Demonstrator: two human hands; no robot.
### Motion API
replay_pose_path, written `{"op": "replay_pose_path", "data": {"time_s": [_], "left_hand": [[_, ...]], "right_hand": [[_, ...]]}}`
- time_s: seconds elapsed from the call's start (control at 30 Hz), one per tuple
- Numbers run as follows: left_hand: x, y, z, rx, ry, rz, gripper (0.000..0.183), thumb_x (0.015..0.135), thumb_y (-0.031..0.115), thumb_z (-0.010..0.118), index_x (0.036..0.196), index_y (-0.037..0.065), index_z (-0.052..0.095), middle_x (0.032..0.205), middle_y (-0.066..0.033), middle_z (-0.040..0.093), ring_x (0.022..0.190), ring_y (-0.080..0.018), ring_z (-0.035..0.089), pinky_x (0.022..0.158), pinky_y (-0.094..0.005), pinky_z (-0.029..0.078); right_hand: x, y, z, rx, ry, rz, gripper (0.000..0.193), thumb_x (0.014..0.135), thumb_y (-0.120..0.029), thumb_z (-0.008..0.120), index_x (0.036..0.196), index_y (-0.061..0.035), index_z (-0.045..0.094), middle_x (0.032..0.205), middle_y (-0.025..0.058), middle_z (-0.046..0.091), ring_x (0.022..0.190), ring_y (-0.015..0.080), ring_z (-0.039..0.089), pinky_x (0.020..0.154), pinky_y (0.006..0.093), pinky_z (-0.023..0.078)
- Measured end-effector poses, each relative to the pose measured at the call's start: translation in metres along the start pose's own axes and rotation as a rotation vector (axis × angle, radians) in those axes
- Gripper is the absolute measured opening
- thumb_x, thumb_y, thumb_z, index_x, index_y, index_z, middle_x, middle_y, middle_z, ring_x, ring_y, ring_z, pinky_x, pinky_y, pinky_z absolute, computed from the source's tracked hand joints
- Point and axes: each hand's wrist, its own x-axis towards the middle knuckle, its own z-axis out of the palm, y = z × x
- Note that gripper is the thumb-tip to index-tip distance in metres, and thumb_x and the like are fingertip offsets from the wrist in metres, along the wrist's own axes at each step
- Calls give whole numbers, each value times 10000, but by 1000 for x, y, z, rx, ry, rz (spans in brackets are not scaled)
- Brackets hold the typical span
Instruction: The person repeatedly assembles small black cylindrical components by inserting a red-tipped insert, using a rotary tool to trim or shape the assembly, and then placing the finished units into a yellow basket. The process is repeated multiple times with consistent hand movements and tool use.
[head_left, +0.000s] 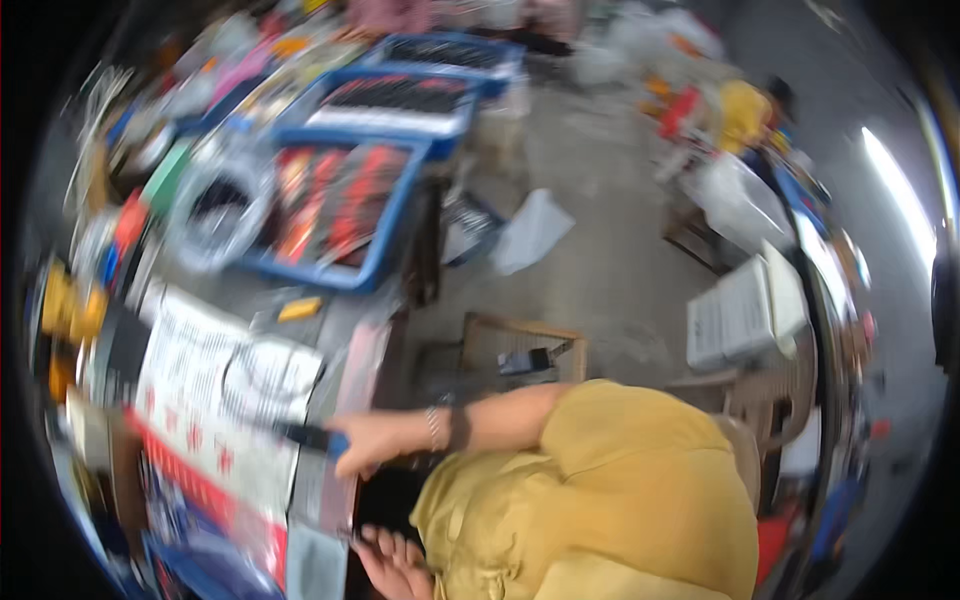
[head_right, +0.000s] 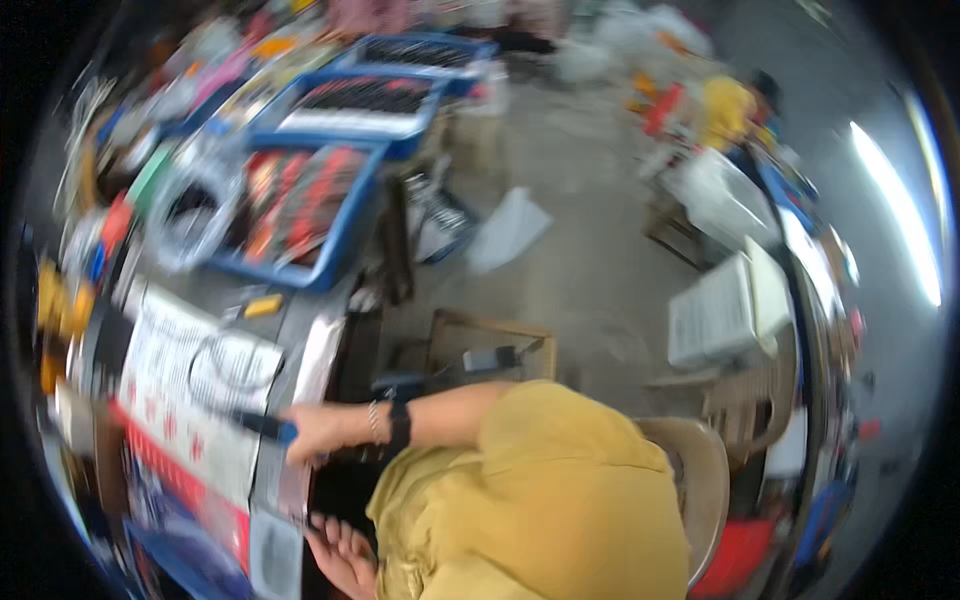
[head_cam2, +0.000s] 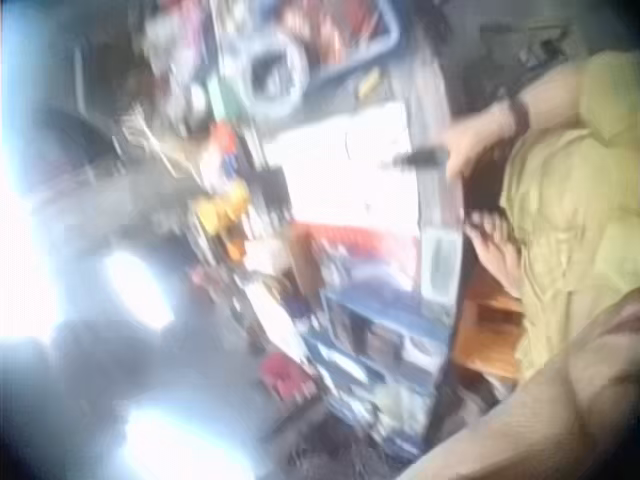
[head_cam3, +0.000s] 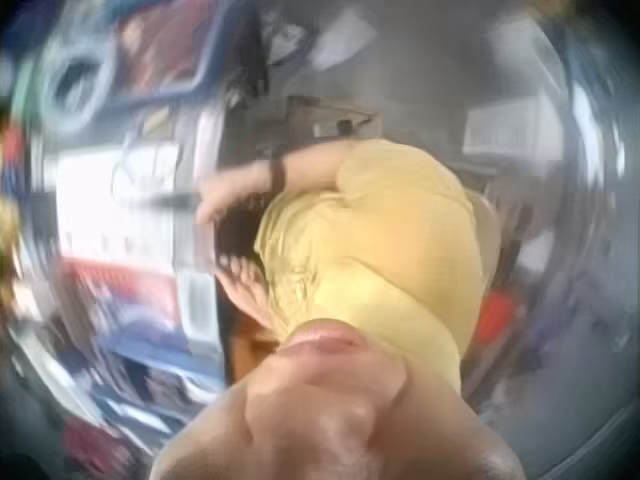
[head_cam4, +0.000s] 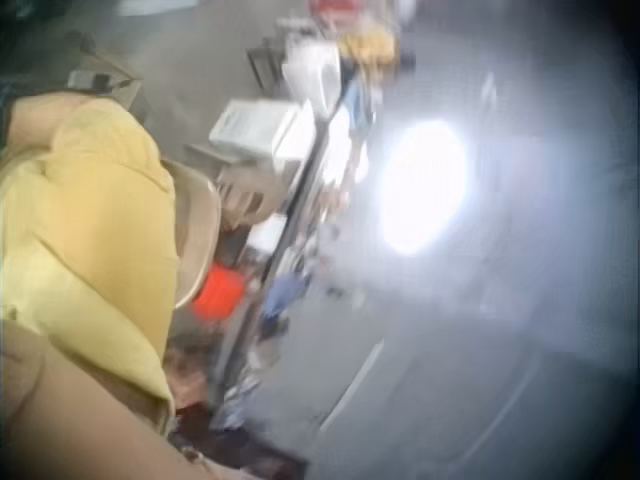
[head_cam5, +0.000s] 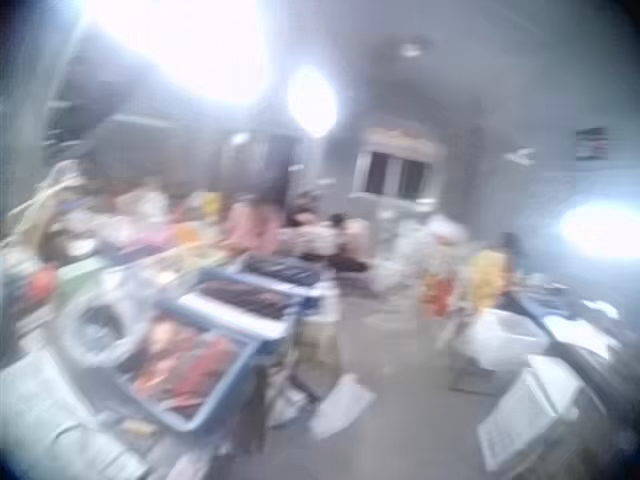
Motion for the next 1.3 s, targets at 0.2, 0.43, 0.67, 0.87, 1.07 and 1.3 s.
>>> {"op": "replay_pose_path", "data": {"time_s": [0.2,0.43,0.67,0.87,1.07,1.3], "left_hand": [[-36,8,23,167,394,208,319,1016,355,473,1037,54,576,722,10,457,579,-90,370,524,-238,294],[-8,1,10,52,281,210,396,1020,375,453,1044,8,600,718,-17,517,545,-93,378,521,-235,308],[2,6,2,4,277,219,398,1011,386,474,1042,10,600,730,-17,535,551,-84,390,524,-229,318],[3,9,-4,-90,286,245,399,1012,395,471,1055,17,592,736,-20,543,552,-85,399,520,-225,326],[2,10,-11,-159,240,215,368,1019,366,465,1075,27,596,761,-22,572,546,-86,404,513,-226,336],[7,15,-12,-210,407,156,321,1010,382,479,1068,89,595,769,-3,576,500,-57,399,433,-201,323]], "right_hand": [[31,-10,33,-97,-228,223,313,782,-101,742,1023,36,596,734,73,679,620,125,637,571,248,495],[33,6,37,-59,-269,218,395,774,-94,712,1099,56,546,777,80,655,637,130,625,577,244,499],[38,12,43,-162,-260,262,354,768,-56,727,1072,24,565,804,57,658,640,99,614,592,239,489],[39,16,53,-153,-324,233,348,781,-42,731,1083,16,568,980,95,688,882,131,646,788,284,510],[38,12,60,-195,-444,215,432,784,-43,729,1175,22,559,1064,90,675,979,150,630,920,312,481],[44,11,58,-198,-417,142,403,771,-100,738,1136,-27,583,1000,43,661,941,107,597,849,288,491]]}}
